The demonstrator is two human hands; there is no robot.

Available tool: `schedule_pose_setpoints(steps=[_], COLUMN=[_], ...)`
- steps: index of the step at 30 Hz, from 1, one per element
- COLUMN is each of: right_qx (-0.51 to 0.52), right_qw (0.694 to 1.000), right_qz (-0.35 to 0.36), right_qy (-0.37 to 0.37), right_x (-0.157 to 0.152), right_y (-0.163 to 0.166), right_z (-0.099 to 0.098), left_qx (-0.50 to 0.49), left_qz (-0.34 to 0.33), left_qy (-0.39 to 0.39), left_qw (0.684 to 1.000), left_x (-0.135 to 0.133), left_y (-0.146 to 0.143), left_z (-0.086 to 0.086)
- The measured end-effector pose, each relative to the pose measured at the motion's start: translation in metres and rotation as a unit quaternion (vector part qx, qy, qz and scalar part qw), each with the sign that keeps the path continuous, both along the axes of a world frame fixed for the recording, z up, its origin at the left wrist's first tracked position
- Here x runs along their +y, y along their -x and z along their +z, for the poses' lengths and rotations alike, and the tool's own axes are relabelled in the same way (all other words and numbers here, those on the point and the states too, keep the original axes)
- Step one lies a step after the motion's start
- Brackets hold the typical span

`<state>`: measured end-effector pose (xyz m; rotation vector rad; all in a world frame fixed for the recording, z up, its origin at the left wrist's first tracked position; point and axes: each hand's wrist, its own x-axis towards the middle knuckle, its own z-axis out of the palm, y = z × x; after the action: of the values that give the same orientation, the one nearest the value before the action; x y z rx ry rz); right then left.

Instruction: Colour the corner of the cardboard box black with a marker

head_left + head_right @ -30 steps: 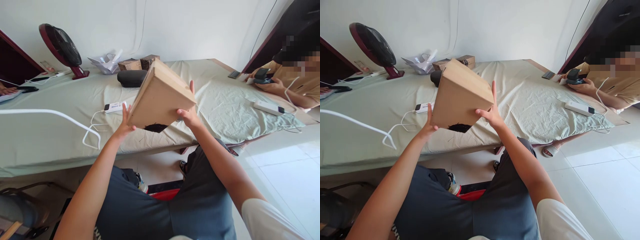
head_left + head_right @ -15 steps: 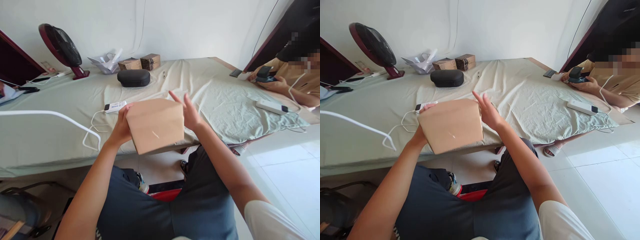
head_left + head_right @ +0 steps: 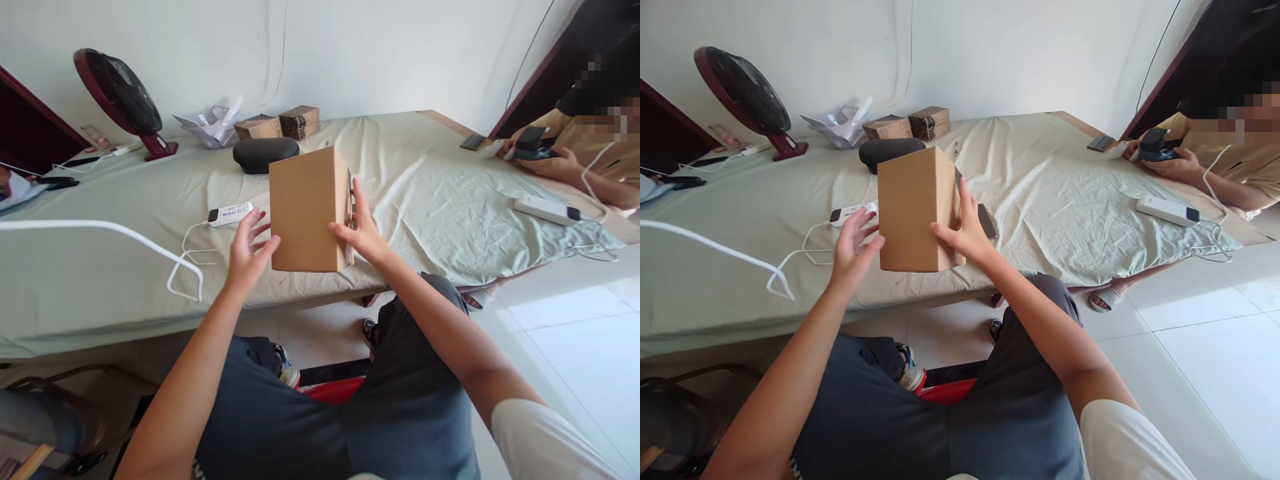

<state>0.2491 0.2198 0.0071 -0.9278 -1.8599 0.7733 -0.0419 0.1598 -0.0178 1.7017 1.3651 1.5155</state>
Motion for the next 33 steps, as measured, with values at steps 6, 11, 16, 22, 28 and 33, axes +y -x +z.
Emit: schedule_pose_setpoints(steps=[6, 11, 16, 22, 28, 33], right_qx=[-0.067, -0.075, -0.071, 0.017, 0.124, 0.063], right_qw=[0.989, 0.985, 0.982, 0.988, 0.982, 0.997], right_qz=[-0.069, -0.087, -0.062, 0.107, 0.133, -0.019], right_qy=[-0.116, -0.127, -0.165, -0.109, -0.053, -0.032], right_x=[-0.032, -0.039, -0.052, -0.052, -0.036, -0.024], right_y=[0.029, 0.031, 0.038, 0.031, 0.029, 0.021], right_z=[-0.002, 0.001, 0.002, 0.012, 0.012, 0.010], left_qx=[0.020, -0.029, -0.119, -0.341, -0.376, -0.321], left_qz=[-0.006, -0.055, -0.045, -0.003, -0.059, -0.070], left_qy=[0.007, 0.001, 0.020, 0.108, 0.154, 0.113], left_qw=[1.000, 0.998, 0.992, 0.934, 0.912, 0.938], left_x=[-0.006, -0.011, -0.019, -0.022, -0.015, -0.016], left_y=[-0.038, -0.043, -0.048, -0.041, -0.044, -0.058], left_z=[-0.023, -0.016, 0.002, 0.024, 0.010, -0.007])
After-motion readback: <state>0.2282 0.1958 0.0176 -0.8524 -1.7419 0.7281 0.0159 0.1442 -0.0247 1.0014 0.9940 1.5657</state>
